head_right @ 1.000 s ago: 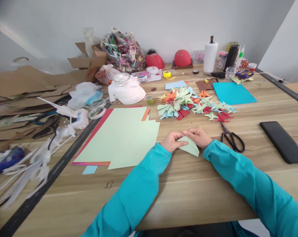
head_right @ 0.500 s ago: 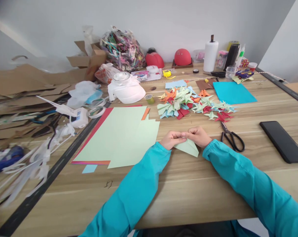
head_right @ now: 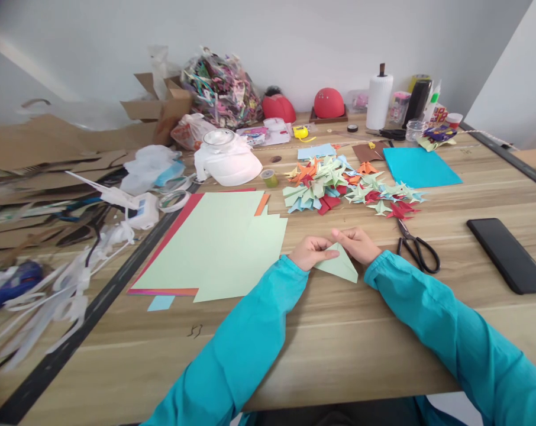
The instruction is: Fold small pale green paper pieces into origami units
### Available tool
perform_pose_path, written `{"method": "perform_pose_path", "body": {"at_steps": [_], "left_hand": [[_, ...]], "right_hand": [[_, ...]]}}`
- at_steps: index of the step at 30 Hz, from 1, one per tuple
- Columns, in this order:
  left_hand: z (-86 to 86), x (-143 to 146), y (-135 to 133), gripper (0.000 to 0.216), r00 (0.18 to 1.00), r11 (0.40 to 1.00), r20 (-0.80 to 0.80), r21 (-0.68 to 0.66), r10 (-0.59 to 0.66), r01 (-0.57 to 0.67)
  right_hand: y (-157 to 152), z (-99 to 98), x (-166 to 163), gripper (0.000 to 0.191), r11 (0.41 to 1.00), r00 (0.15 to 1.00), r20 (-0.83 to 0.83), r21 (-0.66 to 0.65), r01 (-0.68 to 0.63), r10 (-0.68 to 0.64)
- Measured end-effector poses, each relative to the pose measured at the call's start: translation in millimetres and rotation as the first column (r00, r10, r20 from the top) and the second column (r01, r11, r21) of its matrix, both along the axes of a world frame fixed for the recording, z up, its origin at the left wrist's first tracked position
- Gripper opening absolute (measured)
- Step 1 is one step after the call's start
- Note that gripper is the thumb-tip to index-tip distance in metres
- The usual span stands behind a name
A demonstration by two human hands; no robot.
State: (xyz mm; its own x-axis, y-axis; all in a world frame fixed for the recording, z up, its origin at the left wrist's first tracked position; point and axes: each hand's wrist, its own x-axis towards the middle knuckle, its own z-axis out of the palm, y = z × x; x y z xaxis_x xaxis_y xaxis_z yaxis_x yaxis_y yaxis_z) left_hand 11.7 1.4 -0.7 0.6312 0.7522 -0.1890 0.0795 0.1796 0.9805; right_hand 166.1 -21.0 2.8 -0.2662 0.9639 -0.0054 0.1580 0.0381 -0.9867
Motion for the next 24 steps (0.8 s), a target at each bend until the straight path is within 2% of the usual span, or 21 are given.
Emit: {"method": "perform_pose_path", "body": {"at_steps": [4,7,12,18,21,24], "left_hand": [[-0.1,1.0,1.2,0.034,1.000,0.994,-0.013,0.104,0.019,-0.017],[-0.7,0.9,1.7,0.034,1.000,0.990,-0.013,0.139,0.014,-0.012],[-1.5,1.5,0.1,0.037,0.999,0.999,0.027,0.041,0.019,-0.021],[2.3,0.9,-2.5,0.038,0.998,0.988,-0.031,0.146,0.050,-0.045],[3.8,0.9,-3.0,0.036,1.000,0.996,0.010,0.090,0.029,-0.030],[2.1,1.8,-2.6,0.036,0.993,0.993,0.047,0.032,0.110,-0.111]], "right_hand": [[1.0,1.0,0.7,0.052,0.992,0.993,0.036,0.044,-0.117,0.115],[0.1,1.1,0.3,0.050,0.993,0.993,-0.022,-0.039,-0.115,0.115],[-1.8,1.9,0.2,0.053,0.989,0.996,-0.083,-0.136,-0.053,0.042],[0.3,4.6,1.2,0.047,0.993,0.996,-0.045,-0.091,-0.078,0.074],[-0.2,4.9,1.3,0.049,0.994,0.998,-0.038,-0.102,-0.045,0.041],[-2.2,5.2,1.7,0.048,0.986,0.995,-0.102,-0.164,-0.012,-0.004]]}}
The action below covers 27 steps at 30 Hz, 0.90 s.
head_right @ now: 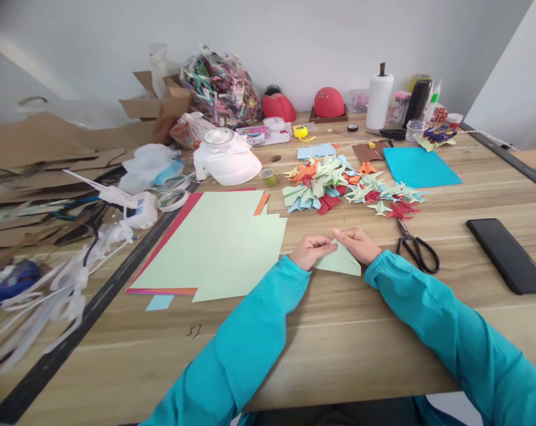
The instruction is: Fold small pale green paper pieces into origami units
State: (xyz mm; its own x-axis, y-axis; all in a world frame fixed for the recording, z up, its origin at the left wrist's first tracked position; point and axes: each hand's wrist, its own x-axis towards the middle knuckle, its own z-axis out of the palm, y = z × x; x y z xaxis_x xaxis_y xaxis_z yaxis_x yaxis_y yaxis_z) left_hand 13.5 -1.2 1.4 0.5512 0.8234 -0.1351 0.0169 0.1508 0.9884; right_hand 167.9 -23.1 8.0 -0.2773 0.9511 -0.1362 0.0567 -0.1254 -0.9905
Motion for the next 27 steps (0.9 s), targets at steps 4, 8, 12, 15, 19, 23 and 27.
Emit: {"method": "perform_pose_path", "body": {"at_steps": [4,8,12,15,19,23,27], "left_hand": [[-4.9,1.4,1.7,0.033,0.988,0.988,0.027,-0.026,0.154,-0.154],[-6.7,2.4,3.7,0.028,0.959,0.961,0.066,0.005,0.274,-0.275],[-5.6,1.9,5.1,0.023,0.952,0.951,0.064,0.061,0.298,-0.302],[-6.2,0.8,6.2,0.024,0.955,0.953,0.060,0.076,0.290,-0.294],[-7.4,-0.4,6.9,0.022,0.957,0.951,0.042,0.110,0.286,-0.289],[-5.9,-0.2,5.9,0.018,0.955,0.939,0.009,0.180,0.297,-0.293],[-4.0,0.8,4.8,0.016,0.944,0.924,0.003,0.204,0.329,-0.323]], "right_hand": [[-1.8,0.7,1.8,0.036,0.995,0.997,-0.080,-0.091,-0.027,0.019],[-0.9,0.6,3.5,0.032,0.993,0.996,-0.082,-0.104,-0.056,0.048],[0.9,-1.6,4.0,0.033,0.995,0.995,-0.054,-0.053,-0.090,0.088],[1.5,-3.7,4.3,0.037,0.996,0.996,-0.024,-0.016,-0.085,0.085],[1.7,-5.1,4.6,0.040,0.996,0.996,0.005,-0.011,-0.093,0.093],[2.2,-4.7,3.4,0.042,0.994,0.993,0.039,0.017,-0.110,0.109],[2.3,-3.9,-0.4,0.045,0.988,0.987,0.136,0.116,-0.102,0.086]]}}
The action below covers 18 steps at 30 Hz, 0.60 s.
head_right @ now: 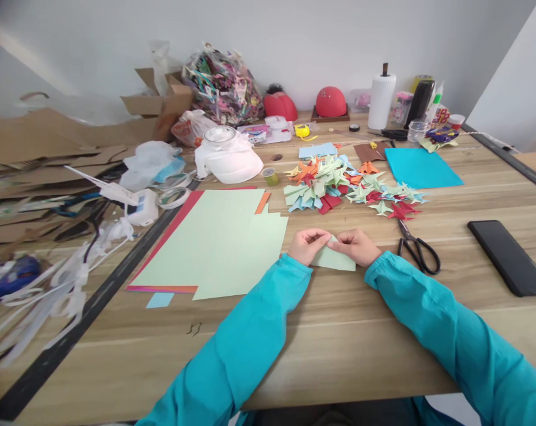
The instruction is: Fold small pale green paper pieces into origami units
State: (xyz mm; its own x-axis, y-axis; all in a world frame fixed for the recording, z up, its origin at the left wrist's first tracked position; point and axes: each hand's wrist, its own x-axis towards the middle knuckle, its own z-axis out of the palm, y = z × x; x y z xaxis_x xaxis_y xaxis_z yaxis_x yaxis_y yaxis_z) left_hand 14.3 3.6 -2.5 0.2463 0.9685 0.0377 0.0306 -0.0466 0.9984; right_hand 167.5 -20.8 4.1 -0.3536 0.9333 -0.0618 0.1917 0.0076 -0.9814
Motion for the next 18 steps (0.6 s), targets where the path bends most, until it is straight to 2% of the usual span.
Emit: {"method": "perform_pose_path", "body": {"at_steps": [6,18], "left_hand": [[-2.5,0.3,1.4,0.015,0.998,0.999,0.053,-0.023,0.041,-0.039],[-1.6,-0.8,2.4,0.017,0.995,0.992,0.099,-0.125,-0.001,0.013]], "right_hand": [[-1.5,-0.3,-3.2,0.045,0.988,0.986,0.143,0.141,0.064,-0.084],[0.5,-3.3,-1.4,0.042,0.989,0.990,0.114,0.133,0.061,-0.076]]}}
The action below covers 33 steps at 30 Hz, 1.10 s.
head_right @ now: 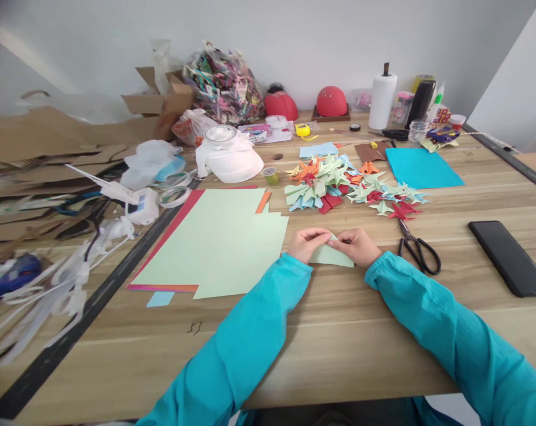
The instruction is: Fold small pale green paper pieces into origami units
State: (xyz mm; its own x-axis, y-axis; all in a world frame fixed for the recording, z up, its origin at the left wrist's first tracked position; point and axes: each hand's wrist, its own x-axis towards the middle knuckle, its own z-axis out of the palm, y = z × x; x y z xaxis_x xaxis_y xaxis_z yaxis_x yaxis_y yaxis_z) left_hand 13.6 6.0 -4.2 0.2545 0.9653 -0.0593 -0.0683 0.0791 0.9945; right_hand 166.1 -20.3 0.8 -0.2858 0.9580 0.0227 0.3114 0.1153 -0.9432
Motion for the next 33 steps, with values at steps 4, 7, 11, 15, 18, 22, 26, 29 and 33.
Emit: {"method": "perform_pose_path", "body": {"at_steps": [4,7,11,15,18,22,26,29,33], "left_hand": [[-0.6,0.4,0.3,0.017,1.000,1.000,0.001,-0.017,-0.010,0.010],[0.8,0.1,0.0,0.016,1.000,1.000,0.007,-0.006,-0.024,0.024],[3.5,-1.0,-0.4,0.010,0.997,0.993,0.040,0.096,-0.065,0.061],[4.0,-1.7,-0.7,0.010,0.997,0.993,0.039,0.103,-0.061,0.057],[2.8,-1.2,-1.1,0.012,0.999,0.999,0.022,0.040,-0.028,0.027],[0.5,0.6,-1.5,0.017,1.000,0.999,-0.019,0.052,0.000,0.001],[0.4,2.4,-1.9,0.016,1.000,0.994,-0.026,0.111,-0.010,0.013],[2.0,3.2,-2.6,0.015,1.000,0.991,0.014,0.132,0.011,-0.013],[4.5,4.2,-4.2,0.015,0.998,0.988,0.050,0.149,0.024,-0.031]], "right_hand": [[-0.4,1.4,-0.9,0.043,1.000,1.000,0.002,0.006,-0.011,0.011],[-1.0,2.8,-1.5,0.045,1.000,1.000,0.007,0.001,-0.021,0.021],[-0.6,2.2,-1.6,0.045,0.999,0.999,0.017,0.016,-0.029,0.028],[-0.2,1.4,-1.4,0.043,0.999,0.999,0.028,0.031,-0.020,0.019],[-0.4,2.0,-1.4,0.044,1.000,0.999,0.026,0.007,-0.022,0.022],[-0.2,1.3,-1.1,0.045,0.999,0.999,0.034,0.021,-0.032,0.031],[-0.1,-1.6,-1.6,0.046,0.998,0.998,0.061,0.067,-0.016,0.012],[-0.7,-2.2,-2.5,0.045,0.996,0.998,0.066,0.091,0.005,-0.012],[-0.9,0.0,-2.3,0.044,0.997,0.999,0.034,0.080,-0.017,0.014]]}}
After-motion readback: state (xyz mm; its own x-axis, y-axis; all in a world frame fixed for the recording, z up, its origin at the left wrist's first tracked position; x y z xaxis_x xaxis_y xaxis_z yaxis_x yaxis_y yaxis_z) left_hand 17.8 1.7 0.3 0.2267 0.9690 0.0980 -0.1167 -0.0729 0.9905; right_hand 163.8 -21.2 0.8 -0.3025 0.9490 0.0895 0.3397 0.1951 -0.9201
